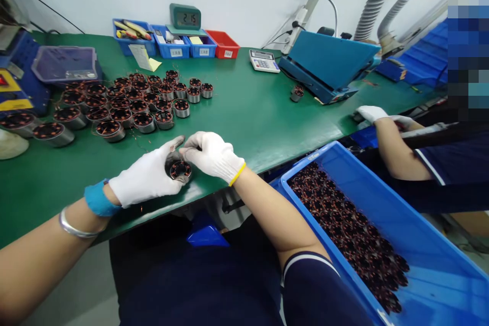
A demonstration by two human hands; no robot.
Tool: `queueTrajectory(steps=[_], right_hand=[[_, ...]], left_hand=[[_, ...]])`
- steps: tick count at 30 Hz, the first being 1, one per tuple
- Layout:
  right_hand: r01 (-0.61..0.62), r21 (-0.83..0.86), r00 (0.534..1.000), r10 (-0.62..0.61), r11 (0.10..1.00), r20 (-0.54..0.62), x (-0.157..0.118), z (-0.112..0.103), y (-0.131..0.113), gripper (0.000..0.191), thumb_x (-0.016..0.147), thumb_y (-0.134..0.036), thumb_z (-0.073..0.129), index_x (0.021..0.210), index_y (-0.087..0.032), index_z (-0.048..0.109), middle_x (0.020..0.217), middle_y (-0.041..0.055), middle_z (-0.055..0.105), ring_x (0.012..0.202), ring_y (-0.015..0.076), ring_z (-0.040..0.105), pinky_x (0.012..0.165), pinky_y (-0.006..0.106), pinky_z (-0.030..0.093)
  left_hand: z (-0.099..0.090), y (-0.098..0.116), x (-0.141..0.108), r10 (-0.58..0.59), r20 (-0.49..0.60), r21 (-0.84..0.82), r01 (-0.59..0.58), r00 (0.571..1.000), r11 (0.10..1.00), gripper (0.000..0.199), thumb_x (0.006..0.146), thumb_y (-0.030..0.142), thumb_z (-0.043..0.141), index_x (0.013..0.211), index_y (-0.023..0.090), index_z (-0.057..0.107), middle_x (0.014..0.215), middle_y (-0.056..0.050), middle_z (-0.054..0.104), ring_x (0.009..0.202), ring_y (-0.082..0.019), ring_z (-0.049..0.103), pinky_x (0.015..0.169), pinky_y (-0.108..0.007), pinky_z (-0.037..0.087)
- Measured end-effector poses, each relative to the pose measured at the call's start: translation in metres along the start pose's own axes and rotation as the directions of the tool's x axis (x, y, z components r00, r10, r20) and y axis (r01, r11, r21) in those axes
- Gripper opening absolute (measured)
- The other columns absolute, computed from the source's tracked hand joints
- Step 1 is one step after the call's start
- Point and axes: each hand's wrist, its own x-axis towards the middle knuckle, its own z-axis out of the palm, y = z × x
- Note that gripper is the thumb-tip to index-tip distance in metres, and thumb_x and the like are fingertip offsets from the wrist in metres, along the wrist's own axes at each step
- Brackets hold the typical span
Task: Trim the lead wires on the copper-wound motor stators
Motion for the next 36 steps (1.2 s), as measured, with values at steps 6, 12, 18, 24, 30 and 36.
queueTrajectory(steps=[6,12,18,24,30,36], right_hand=[[-0.172,0.436,0.976,0.214,0.883,-0.049,0.003,0.009,0.006,0.021,0.071,-0.036,0.064,0.066,-0.017,0.057,0.058,-0.0028,0.055,0.053,0.0096,0.052,0.053,0.023,0.042],[-0.203,0.591,0.947,0.311,0.781,-0.085,-0.001,0.015,0.008,0.023,0.067,-0.037,0.067,0.064,-0.016,0.057,0.056,-0.0028,0.055,0.045,0.0075,0.048,0.047,0.022,0.04],[-0.216,0.6,0.94,0.331,0.77,-0.087,0.001,0.015,0.011,0.019,0.07,-0.034,0.061,0.065,-0.016,0.056,0.059,-0.0019,0.058,0.047,0.0084,0.05,0.05,0.023,0.042],[-0.309,0.06,0.926,0.315,0.949,-0.209,-0.018,0.002,0.036,0.018,0.074,-0.033,0.058,0.067,-0.017,0.06,0.064,-0.0002,0.061,0.06,0.0122,0.052,0.058,0.025,0.039],[-0.172,-0.282,0.979,0.131,0.944,-0.157,-0.031,-0.003,0.034,0.02,0.082,-0.029,0.055,0.067,-0.017,0.061,0.072,0.0026,0.061,0.07,0.0138,0.054,0.064,0.026,0.037],[-0.154,-0.328,0.986,0.125,0.932,-0.108,-0.01,-0.003,0.035,0.022,0.085,-0.034,0.054,0.076,-0.017,0.065,0.08,0.0031,0.065,0.074,0.0147,0.057,0.067,0.025,0.04]], left_hand=[[0.0,0.005,-0.004,-0.031,-0.001,-0.027,0.031,1.0,0.999,0.089,0.065,0.036,0.064,0.143,0.019,0.026,0.106,-0.007,0.067,0.093,-0.028,0.066,0.082,-0.039,0.051],[0.01,0.007,0.0,0.01,-0.246,-0.094,-0.034,0.969,0.995,0.033,0.073,0.045,0.059,0.093,0.02,0.057,0.096,-0.006,0.066,0.09,-0.023,0.063,0.081,-0.035,0.05],[0.015,-0.002,0.006,0.117,-0.241,-0.033,-0.129,0.963,0.991,0.019,0.079,0.033,0.045,0.082,0.02,0.059,0.089,-0.006,0.067,0.086,-0.023,0.062,0.082,-0.037,0.049],[0.016,-0.01,0.008,-0.017,-0.404,-0.329,-0.128,0.915,0.935,0.02,0.084,0.035,0.044,0.09,0.018,0.053,0.095,-0.009,0.068,0.089,-0.022,0.064,0.084,-0.038,0.05],[0.014,0.002,0.007,-0.065,-0.221,-0.212,0.017,0.973,0.977,0.065,0.063,0.053,0.067,0.114,0.016,0.051,0.111,-0.012,0.064,0.099,-0.027,0.063,0.09,-0.041,0.051],[0.006,0.008,0.006,-0.112,-0.057,0.111,0.117,0.992,0.987,0.055,0.063,0.059,0.064,0.101,0.02,0.065,0.101,-0.008,0.069,0.094,-0.029,0.064,0.086,-0.04,0.051]])
